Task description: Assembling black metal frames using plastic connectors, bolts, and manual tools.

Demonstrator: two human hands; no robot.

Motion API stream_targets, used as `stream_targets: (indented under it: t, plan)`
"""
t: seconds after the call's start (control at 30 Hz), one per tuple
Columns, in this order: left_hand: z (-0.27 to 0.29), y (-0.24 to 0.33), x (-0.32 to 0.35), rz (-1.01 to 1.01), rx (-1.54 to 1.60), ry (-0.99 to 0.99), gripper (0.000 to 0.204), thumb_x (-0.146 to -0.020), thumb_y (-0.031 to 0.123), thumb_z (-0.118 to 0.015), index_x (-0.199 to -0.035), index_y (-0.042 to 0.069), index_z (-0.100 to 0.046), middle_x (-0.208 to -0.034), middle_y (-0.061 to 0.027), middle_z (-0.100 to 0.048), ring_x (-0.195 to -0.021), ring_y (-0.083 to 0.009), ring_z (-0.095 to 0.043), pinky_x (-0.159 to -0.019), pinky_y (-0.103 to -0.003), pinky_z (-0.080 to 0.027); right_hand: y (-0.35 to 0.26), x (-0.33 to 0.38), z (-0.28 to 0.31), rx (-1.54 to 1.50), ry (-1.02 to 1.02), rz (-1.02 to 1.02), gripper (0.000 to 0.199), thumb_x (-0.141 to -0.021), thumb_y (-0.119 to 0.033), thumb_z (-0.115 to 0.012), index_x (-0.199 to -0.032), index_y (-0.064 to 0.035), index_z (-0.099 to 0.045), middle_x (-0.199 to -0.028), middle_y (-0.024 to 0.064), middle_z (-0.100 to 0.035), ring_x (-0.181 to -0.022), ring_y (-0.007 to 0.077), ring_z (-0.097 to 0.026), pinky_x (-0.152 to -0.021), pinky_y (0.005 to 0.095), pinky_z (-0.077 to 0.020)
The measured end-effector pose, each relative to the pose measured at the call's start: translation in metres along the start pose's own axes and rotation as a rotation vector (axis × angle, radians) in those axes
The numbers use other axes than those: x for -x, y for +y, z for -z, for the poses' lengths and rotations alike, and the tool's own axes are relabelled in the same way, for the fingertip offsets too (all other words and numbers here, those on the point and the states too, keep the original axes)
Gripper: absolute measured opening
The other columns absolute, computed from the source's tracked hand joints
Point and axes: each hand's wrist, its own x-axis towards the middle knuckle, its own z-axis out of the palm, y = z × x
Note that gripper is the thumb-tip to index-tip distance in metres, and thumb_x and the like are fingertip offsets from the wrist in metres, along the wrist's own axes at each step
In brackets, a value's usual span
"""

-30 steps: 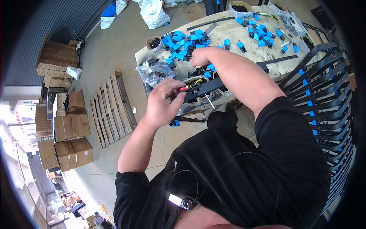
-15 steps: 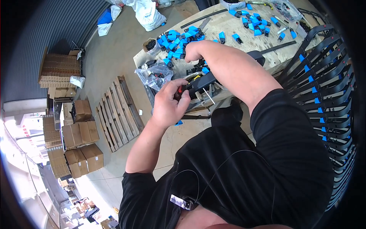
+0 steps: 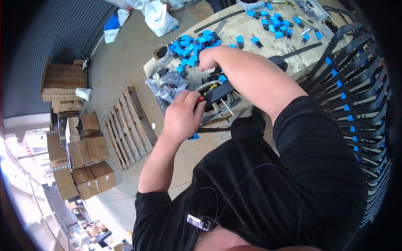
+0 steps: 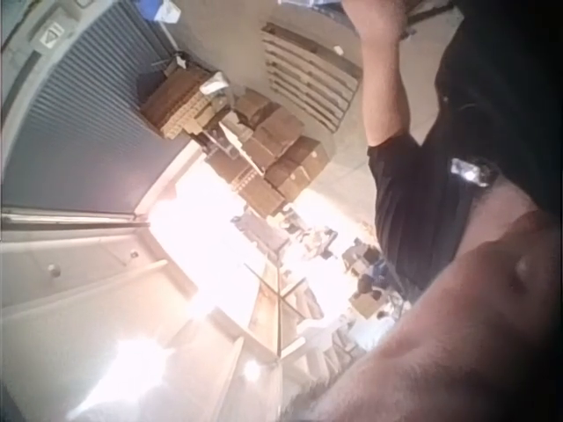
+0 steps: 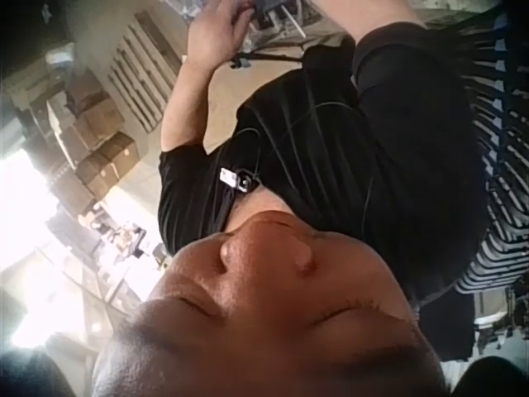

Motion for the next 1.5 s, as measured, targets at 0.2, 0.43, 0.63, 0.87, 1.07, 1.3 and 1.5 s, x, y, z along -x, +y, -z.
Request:
stream_targets:
  t: [0.2, 0.43, 0.63, 0.87, 1.07, 1.3, 1.5]
  plan:
    - [-0.004, 0.004, -0.003, 0.050, 0.023, -0.049, 0.020, -0.091, 0.014, -0.069, -0.107, 0.003, -0.064, -0.095, -0.0158, -0.063, -0.085, -0.0361, -0.065, -0.075, -0.044, -0.054, 0.000, 0.000, -0.001, 0.015, 0.010, 0.041, 0.044, -0.084, -0.040, -0.072, -0.102, -0.0001, -0.078, -0.103, 0.0199, -0.074, -0.093, 0.0308, -0.071, -0.082, 0.0429, -0.0547]
    - [-0.028, -0.001, 0.012, -0.102, -0.156, 0.147, 0.034, -0.090, 0.016, -0.070, -0.120, 0.000, -0.063, -0.105, -0.0150, -0.065, -0.097, -0.0333, -0.062, -0.083, -0.043, -0.050, -0.002, 0.006, 0.005, 0.005, -0.008, 0.046, 0.044, -0.086, -0.041, -0.071, -0.101, -0.0003, -0.078, -0.098, 0.0192, -0.074, -0.086, 0.0296, -0.071, -0.076, 0.0438, -0.0546]
    - [-0.032, -0.001, 0.021, -0.081, -0.303, 0.126, 0.051, -0.091, 0.021, -0.070, -0.134, -0.002, -0.055, -0.114, -0.0170, -0.065, -0.101, -0.0328, -0.062, -0.088, -0.043, -0.046, -0.002, -0.006, 0.002, -0.023, -0.037, 0.015, 0.045, -0.087, -0.041, -0.071, -0.105, 0.0006, -0.076, -0.100, 0.0186, -0.074, -0.088, 0.0299, -0.071, -0.077, 0.0443, -0.0546]
    - [-0.025, 0.004, 0.017, -0.141, -0.402, 0.025, 0.052, -0.093, 0.025, -0.065, -0.133, -0.007, -0.054, -0.113, -0.0151, -0.064, -0.102, -0.0294, -0.062, -0.089, -0.041, -0.047, 0.034, -0.041, -0.024, 0.073, -0.033, 0.004, 0.045, -0.086, -0.041, -0.071, -0.106, -0.0001, -0.076, -0.104, 0.0210, -0.074, -0.093, 0.0315, -0.072, -0.082, 0.0441, -0.0557]
    - [-0.035, -0.007, 0.040, -0.047, -0.217, 0.134, 0.047, -0.096, 0.024, -0.063, -0.133, -0.004, -0.054, -0.114, -0.0164, -0.064, -0.104, -0.0310, -0.063, -0.090, -0.042, -0.049, -0.014, -0.018, -0.022, 0.052, -0.046, -0.071, 0.050, -0.084, -0.043, -0.072, -0.105, 0.0018, -0.076, -0.103, 0.0209, -0.074, -0.091, 0.0325, -0.072, -0.079, 0.0437, -0.0566]
    - [-0.032, -0.014, 0.024, -0.099, 0.007, 0.245, 0.031, -0.095, 0.020, -0.062, -0.118, -0.001, -0.063, -0.095, -0.0169, -0.068, -0.092, -0.0332, -0.067, -0.080, -0.043, -0.053, 0.000, -0.020, -0.023, 0.167, 0.090, -0.003, 0.049, -0.083, -0.040, -0.071, -0.106, 0.0019, -0.076, -0.105, 0.0223, -0.074, -0.096, 0.0344, -0.072, -0.086, 0.0433, -0.0555]
    - [-0.017, -0.010, 0.011, -0.194, -0.198, 0.095, 0.021, -0.094, 0.016, -0.062, -0.108, 0.000, -0.064, -0.090, -0.0147, -0.067, -0.084, -0.0315, -0.067, -0.076, -0.042, -0.054, -0.001, -0.006, -0.010, 0.144, 0.056, -0.047, 0.047, -0.083, -0.040, -0.072, -0.102, 0.0025, -0.077, -0.103, 0.0218, -0.074, -0.090, 0.0321, -0.073, -0.081, 0.0424, -0.0567]
